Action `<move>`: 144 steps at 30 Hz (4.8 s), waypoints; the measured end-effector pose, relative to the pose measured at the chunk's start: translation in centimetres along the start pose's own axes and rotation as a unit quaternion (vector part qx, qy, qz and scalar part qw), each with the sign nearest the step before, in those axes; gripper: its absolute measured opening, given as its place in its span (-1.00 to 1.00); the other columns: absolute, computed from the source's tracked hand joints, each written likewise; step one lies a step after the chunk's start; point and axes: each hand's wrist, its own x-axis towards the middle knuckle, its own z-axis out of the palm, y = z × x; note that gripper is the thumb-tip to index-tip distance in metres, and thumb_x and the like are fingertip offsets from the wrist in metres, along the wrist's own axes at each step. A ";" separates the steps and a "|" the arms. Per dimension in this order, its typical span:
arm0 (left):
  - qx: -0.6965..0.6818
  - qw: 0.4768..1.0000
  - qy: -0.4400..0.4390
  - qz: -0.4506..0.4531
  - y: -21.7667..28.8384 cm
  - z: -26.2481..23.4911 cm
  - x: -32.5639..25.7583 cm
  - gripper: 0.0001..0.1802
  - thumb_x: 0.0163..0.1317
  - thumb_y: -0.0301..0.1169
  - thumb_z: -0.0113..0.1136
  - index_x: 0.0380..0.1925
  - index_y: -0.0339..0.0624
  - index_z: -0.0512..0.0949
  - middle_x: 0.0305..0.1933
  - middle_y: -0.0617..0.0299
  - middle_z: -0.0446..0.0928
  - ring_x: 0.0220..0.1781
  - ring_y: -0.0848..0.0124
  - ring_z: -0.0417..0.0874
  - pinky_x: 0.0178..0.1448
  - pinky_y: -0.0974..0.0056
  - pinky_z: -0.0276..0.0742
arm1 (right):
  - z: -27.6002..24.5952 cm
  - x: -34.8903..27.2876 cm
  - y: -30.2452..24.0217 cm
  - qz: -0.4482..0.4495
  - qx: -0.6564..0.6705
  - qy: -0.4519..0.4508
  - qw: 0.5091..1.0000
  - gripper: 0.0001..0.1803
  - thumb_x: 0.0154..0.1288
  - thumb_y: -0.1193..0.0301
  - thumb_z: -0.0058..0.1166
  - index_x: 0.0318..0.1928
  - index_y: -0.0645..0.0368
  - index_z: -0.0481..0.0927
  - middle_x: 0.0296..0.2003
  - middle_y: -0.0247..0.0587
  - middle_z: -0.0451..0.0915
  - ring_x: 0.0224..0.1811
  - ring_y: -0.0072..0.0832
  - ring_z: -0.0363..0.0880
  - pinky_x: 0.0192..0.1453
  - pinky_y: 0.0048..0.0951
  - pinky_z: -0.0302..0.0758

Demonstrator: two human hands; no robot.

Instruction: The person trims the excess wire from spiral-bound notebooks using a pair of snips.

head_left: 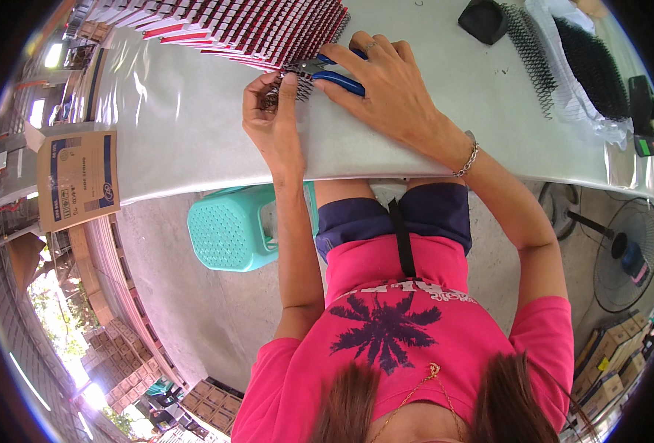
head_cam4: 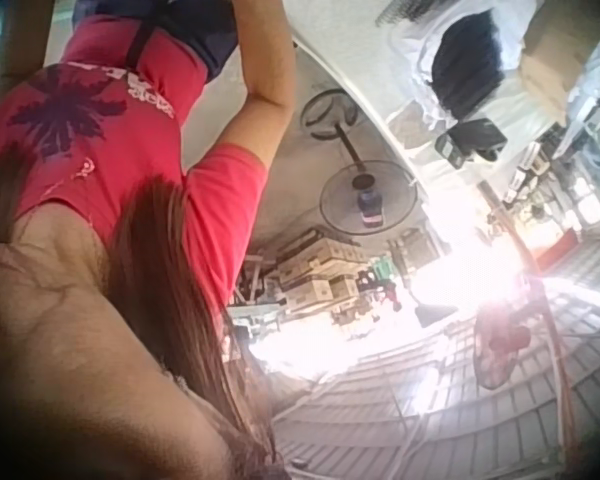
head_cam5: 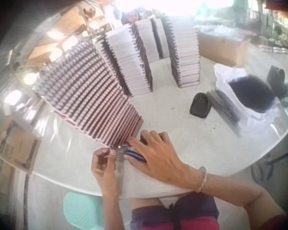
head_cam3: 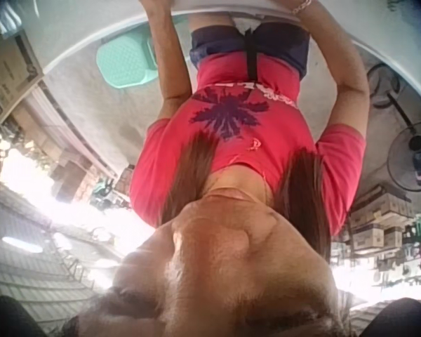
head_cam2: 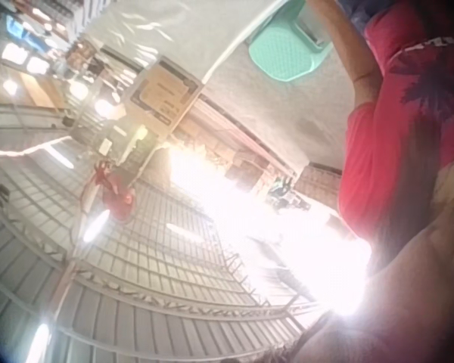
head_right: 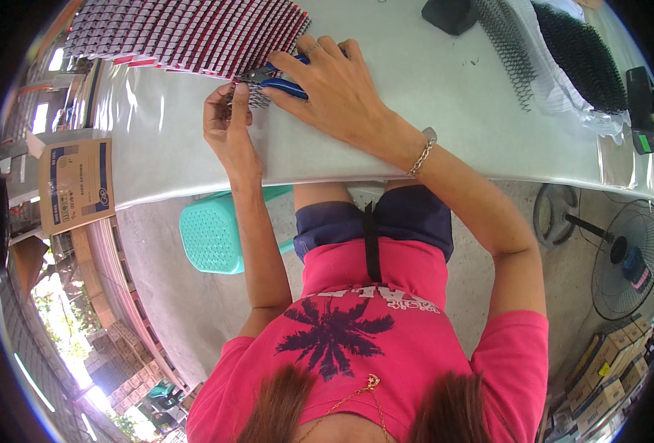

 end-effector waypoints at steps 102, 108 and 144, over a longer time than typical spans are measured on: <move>0.192 0.980 -0.043 0.000 -0.5 -0.5 -0.4 -0.68 0.33 -0.26 0.33 -0.15 -0.33 0.58 -0.28 0.24 0.60 -0.50 0.63 0.43 -0.51 0.47 0.30 | 0.3 -0.9 0.5 0.007 -0.021 -0.073 0.997 -0.64 0.33 0.03 0.18 -0.08 0.01 0.61 -0.33 -0.13 0.66 -0.34 -0.17 0.67 -0.21 -0.21 0.56; 0.269 0.963 -0.030 0.012 0.0 -0.8 -0.6 -0.68 0.35 -0.23 0.29 -0.16 -0.33 0.59 -0.27 0.21 0.61 -0.39 0.50 0.51 -0.31 0.34 0.45 | -0.5 -1.2 0.7 0.026 -0.015 -0.082 0.996 -0.63 0.33 0.03 0.18 -0.08 0.02 0.60 -0.34 -0.13 0.65 -0.35 -0.15 0.67 -0.22 -0.18 0.56; 0.505 0.856 0.010 0.111 0.0 -0.4 -2.1 -0.61 0.21 -0.06 0.36 0.00 0.12 0.65 0.26 0.08 0.36 0.35 -0.01 0.34 0.42 -0.14 0.13 | -0.3 -1.8 1.2 -0.016 -0.087 -0.060 0.994 -0.59 0.26 0.03 0.23 0.00 -0.02 0.62 -0.10 -0.12 0.59 -0.09 -0.23 0.55 -0.06 -0.15 0.37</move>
